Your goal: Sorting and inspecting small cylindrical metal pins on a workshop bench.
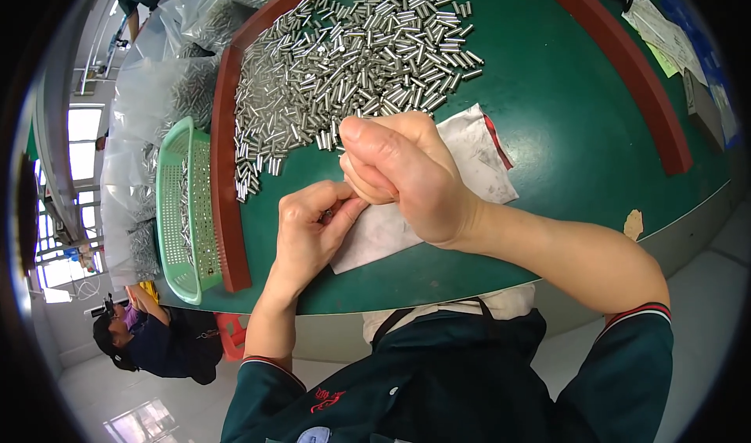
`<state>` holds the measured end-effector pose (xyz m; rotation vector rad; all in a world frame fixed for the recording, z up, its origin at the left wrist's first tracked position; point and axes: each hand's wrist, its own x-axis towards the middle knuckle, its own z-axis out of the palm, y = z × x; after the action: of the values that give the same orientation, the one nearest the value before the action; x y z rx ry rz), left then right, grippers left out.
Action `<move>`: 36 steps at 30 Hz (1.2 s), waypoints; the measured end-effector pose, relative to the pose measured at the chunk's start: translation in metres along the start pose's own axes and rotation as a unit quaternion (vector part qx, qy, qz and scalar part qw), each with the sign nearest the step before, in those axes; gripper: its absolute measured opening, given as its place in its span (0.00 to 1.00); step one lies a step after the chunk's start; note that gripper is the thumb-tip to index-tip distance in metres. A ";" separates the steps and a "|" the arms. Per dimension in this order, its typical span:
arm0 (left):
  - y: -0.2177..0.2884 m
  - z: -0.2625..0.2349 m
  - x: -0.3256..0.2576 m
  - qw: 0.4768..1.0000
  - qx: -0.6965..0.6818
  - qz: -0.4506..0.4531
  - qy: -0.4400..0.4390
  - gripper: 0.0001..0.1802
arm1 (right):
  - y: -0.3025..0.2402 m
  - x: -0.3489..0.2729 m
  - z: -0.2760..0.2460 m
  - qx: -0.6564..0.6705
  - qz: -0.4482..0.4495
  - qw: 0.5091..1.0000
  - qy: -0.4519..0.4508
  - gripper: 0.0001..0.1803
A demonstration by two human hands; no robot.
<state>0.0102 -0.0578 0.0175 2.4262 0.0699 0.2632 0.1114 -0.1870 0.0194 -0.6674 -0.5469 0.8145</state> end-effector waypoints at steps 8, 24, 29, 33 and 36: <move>0.000 0.002 0.000 1.000 -0.010 -0.006 0.002 0.04 | 0.001 -0.003 -0.002 -0.018 0.003 1.000 -0.004 0.24; 0.000 0.001 0.001 0.999 -0.039 -0.030 -0.018 0.04 | 0.005 -0.004 0.004 -0.077 0.005 0.997 -0.025 0.19; 0.001 0.003 0.001 0.999 -0.029 -0.026 -0.005 0.04 | 0.004 -0.002 -0.001 -0.018 -0.006 1.000 -0.013 0.21; 0.000 -0.006 -0.003 0.995 -0.060 -0.079 0.014 0.02 | -0.004 0.001 0.003 0.001 -0.020 1.000 0.005 0.24; -0.012 -0.014 -0.002 0.874 -0.451 -0.179 0.020 0.04 | -0.003 -0.004 0.000 -0.001 -0.005 1.000 0.013 0.24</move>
<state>0.0051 -0.0396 0.0197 1.4369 0.3330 0.1261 0.1099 -0.1916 0.0208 -0.6756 -0.5280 0.7954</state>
